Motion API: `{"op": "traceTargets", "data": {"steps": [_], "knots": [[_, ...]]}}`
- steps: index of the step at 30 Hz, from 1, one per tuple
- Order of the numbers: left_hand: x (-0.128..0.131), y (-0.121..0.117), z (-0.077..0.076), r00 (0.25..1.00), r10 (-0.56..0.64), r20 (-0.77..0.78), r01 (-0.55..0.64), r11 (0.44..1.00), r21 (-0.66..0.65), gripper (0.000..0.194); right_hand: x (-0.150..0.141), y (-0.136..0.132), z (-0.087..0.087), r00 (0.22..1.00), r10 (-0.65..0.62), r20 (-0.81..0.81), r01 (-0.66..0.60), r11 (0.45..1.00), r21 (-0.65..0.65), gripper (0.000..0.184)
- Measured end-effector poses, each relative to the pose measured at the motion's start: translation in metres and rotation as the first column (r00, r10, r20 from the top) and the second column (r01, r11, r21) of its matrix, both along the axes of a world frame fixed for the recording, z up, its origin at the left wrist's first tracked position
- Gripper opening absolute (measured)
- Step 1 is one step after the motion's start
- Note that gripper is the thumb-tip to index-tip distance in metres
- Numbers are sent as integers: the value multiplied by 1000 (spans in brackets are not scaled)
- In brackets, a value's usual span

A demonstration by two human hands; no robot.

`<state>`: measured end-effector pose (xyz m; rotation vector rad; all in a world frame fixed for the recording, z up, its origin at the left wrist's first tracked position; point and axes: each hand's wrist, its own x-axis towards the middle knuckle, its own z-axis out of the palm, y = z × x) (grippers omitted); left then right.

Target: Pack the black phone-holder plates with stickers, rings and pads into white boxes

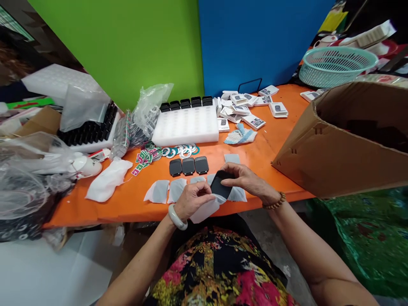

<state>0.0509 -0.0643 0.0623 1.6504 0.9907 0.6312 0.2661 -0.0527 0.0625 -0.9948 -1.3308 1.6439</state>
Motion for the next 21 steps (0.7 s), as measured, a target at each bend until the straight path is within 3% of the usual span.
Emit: {"op": "traceTargets", "data": {"steps": [3,9,15,19,21], "knots": [[2,-3,-4,994,89,69,-85,995,-55,25,-3,0,-9,998,-58,-36,55,997,-59,30],[2,-6,-13,975,183,128,-163,975,-151,25,-4,0,-12,1000,-25,-7,24,992,-122,31],[1,-6,-19,979,124,160,-78,960,-267,27,-1,-1,-9,990,126,68,-121,991,-62,27],[3,-8,-21,983,67,168,-18,961,-276,26,0,0,-11,967,232,107,-232,973,-7,28],[4,-9,-23,984,86,159,-40,962,-271,25,-2,-1,-14,970,217,107,-219,976,9,30]]}}
